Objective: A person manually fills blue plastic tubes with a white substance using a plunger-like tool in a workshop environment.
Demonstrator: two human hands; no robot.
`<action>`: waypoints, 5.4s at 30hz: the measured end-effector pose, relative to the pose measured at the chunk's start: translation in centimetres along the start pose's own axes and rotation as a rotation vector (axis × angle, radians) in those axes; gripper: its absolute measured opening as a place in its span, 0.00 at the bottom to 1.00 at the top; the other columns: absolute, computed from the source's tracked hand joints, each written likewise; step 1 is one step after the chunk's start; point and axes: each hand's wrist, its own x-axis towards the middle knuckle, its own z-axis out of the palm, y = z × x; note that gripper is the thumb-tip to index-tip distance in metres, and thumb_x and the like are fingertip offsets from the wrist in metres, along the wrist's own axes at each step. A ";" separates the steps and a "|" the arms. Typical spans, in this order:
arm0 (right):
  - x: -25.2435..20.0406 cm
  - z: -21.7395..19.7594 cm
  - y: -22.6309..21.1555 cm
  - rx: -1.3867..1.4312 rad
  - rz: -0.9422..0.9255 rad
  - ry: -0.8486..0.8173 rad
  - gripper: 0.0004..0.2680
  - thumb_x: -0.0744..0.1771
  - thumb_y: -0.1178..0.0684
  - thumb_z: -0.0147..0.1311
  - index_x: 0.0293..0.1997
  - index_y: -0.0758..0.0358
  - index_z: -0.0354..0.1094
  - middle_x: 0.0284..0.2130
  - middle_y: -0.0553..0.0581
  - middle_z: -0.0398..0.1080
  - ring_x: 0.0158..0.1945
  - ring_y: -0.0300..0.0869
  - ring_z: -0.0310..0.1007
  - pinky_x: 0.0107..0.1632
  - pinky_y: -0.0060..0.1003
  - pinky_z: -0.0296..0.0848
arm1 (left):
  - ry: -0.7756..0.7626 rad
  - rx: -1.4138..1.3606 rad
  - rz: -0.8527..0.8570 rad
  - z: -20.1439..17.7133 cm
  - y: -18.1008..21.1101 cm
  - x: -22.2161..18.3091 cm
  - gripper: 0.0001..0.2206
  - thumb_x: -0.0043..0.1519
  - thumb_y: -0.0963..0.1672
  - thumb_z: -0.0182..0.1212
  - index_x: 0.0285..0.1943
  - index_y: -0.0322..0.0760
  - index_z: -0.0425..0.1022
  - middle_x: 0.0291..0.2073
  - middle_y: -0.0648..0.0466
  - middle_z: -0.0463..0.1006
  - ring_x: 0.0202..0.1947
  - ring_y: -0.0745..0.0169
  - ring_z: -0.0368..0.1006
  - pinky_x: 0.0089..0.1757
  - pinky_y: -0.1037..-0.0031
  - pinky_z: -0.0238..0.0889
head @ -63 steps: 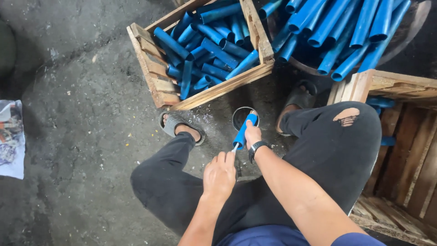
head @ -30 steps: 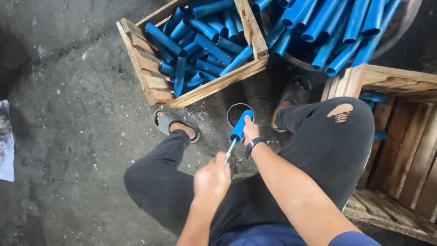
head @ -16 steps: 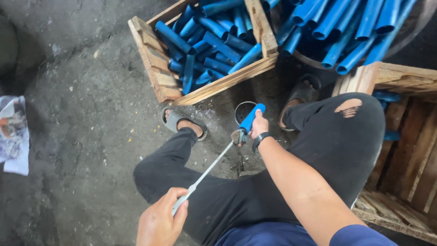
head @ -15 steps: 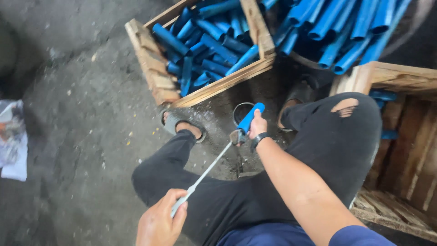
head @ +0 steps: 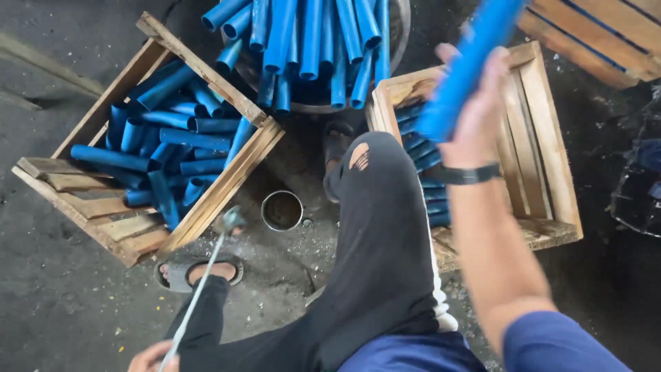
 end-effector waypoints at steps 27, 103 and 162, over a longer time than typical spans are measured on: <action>3.9 8.6 8.9 -0.636 -0.526 -0.575 0.14 0.59 0.67 0.41 0.47 0.73 0.57 0.35 0.66 0.66 0.36 0.47 0.70 0.36 0.29 0.67 | -0.160 -0.223 -0.162 -3.8 22.0 -4.0 0.09 0.49 0.45 0.50 0.36 0.47 0.72 0.28 0.59 0.76 0.34 0.70 0.71 0.38 0.81 0.57; -2.1 8.5 19.1 0.620 0.882 0.424 0.16 0.61 0.38 0.38 0.28 0.64 0.58 0.18 0.56 0.63 0.23 0.42 0.63 0.30 0.36 0.68 | 0.203 -0.507 0.281 -6.7 23.2 -15.5 0.07 0.51 0.43 0.53 0.35 0.39 0.73 0.15 0.60 0.69 0.15 0.75 0.59 0.23 0.83 0.54; -11.7 4.4 36.5 -0.725 0.978 -0.187 0.23 0.61 0.35 0.37 0.45 0.70 0.55 0.34 0.63 0.63 0.30 0.51 0.68 0.20 0.47 0.68 | 0.332 0.148 0.279 -1.4 28.9 -16.9 0.08 0.49 0.43 0.53 0.36 0.50 0.66 0.27 0.62 0.74 0.26 0.59 0.69 0.27 0.69 0.59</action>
